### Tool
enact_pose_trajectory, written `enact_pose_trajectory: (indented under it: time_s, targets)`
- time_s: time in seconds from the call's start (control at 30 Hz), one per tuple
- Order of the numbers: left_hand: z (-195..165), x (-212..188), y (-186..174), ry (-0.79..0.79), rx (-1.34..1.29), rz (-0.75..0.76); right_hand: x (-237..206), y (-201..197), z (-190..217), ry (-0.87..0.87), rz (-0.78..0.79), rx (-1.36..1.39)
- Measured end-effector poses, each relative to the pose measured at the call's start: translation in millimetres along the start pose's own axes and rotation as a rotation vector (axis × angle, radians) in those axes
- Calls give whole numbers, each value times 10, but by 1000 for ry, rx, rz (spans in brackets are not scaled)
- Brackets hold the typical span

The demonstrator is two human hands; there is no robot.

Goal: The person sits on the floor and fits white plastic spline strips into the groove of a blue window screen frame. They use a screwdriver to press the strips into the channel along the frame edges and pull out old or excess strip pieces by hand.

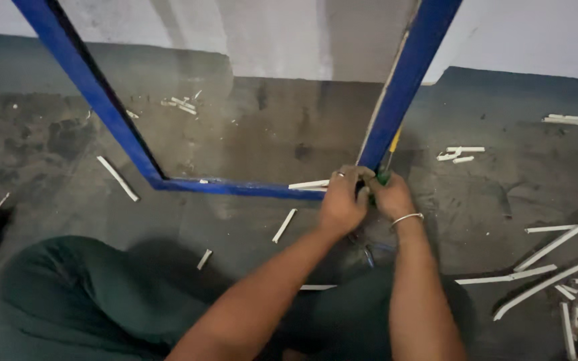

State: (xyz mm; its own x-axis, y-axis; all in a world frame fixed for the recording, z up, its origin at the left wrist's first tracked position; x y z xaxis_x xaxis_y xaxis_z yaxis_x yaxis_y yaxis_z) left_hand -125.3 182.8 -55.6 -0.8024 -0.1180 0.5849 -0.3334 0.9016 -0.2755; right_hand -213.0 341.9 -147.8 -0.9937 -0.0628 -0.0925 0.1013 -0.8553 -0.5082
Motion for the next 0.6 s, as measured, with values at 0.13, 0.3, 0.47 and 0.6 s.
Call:
enact_pose_trajectory:
  time_s: [0.13,0.3,0.47,0.6]
  targets:
    - [251,-262,129,-42,-85,78,-35,-16,120,-48,25,18]
    - [618,-877,346,-290,212,565,-29,-5,106,88,23,-49]
    - [715,-1409,113,-312,544,851,-35,-4,133,23,-6,-16]
    - [1032,-1314,-566,-610,720,986,-82,18,158,-8,-23,-45]
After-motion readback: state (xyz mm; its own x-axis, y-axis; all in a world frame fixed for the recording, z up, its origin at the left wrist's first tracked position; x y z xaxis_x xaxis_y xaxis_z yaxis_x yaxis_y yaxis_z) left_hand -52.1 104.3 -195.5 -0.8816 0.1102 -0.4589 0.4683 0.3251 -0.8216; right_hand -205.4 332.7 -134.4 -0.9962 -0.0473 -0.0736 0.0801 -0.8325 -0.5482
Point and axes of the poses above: each hand's wrist, its own x-axis towards the middle knuckle, its own y-axis out of the palm, z = x × y, the point moved 7 cm from there along x, towards the middle knuckle, and after that the axes turned 3 degrees about -x, right-handed, at the moved point
